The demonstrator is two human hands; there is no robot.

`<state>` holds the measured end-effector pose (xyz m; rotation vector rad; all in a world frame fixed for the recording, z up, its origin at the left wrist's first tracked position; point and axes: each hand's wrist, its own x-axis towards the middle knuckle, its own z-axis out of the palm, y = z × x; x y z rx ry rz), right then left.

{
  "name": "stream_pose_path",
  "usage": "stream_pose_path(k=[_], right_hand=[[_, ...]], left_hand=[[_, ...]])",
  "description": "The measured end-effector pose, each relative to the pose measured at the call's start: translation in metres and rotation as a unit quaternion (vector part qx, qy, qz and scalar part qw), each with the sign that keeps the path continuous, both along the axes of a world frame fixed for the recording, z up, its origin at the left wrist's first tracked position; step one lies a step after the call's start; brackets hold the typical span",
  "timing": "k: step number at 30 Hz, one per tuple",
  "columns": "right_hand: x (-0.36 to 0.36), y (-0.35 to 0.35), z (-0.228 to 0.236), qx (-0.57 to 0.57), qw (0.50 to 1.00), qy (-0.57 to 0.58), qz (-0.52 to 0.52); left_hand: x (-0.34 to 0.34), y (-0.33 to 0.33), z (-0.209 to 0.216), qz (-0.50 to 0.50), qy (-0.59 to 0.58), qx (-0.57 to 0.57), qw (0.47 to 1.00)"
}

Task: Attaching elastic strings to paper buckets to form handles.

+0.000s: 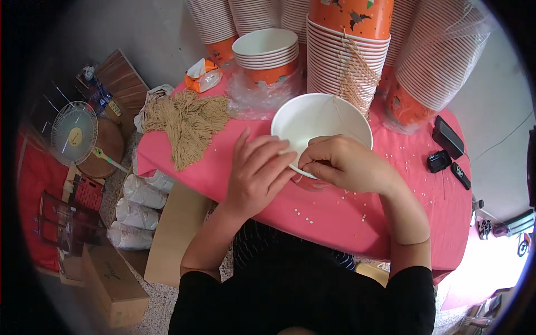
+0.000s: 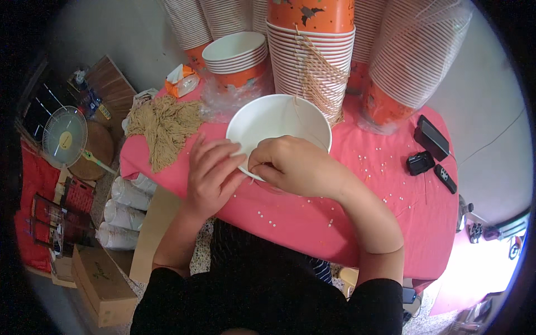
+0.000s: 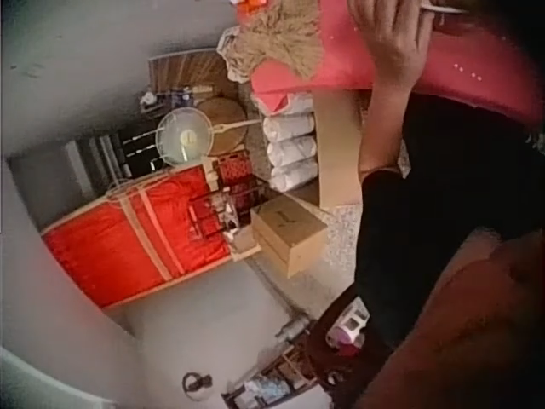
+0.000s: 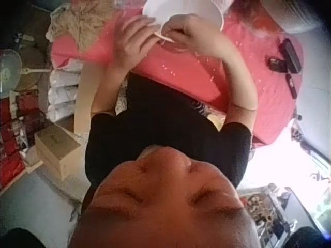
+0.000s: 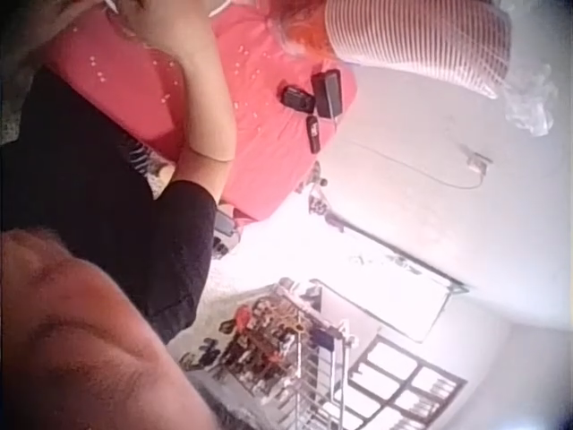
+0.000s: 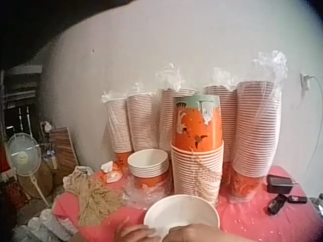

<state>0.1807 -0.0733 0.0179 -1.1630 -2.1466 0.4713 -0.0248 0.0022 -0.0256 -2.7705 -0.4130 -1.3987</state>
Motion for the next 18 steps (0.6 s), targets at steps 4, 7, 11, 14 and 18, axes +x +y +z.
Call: stream_pose_path(k=[4, 7, 11, 14, 18], right_hand=[[0.002, 0.002, 0.000, -0.015, 1.000, 0.003, -0.018], [0.001, 0.002, 0.001, -0.013, 1.000, 0.000, -0.014], [-0.001, 0.001, 0.001, -0.001, 1.000, 0.008, -0.014], [0.001, -0.002, 0.001, 0.014, 1.000, 0.005, -0.019], [0.004, -0.006, 0.010, -0.023, 0.999, 0.004, -0.027]], left_hand=[[-0.007, -0.005, -0.016, -0.013, -0.094, -0.051, 0.994], [-0.004, -0.013, -0.018, -0.053, -0.099, -0.059, 0.992], [0.006, -0.019, -0.024, -0.044, -0.085, -0.130, 0.987], [0.011, -0.020, -0.028, -0.042, -0.107, -0.136, 0.984], [0.000, -0.016, -0.020, -0.017, -0.122, -0.150, 0.981]])
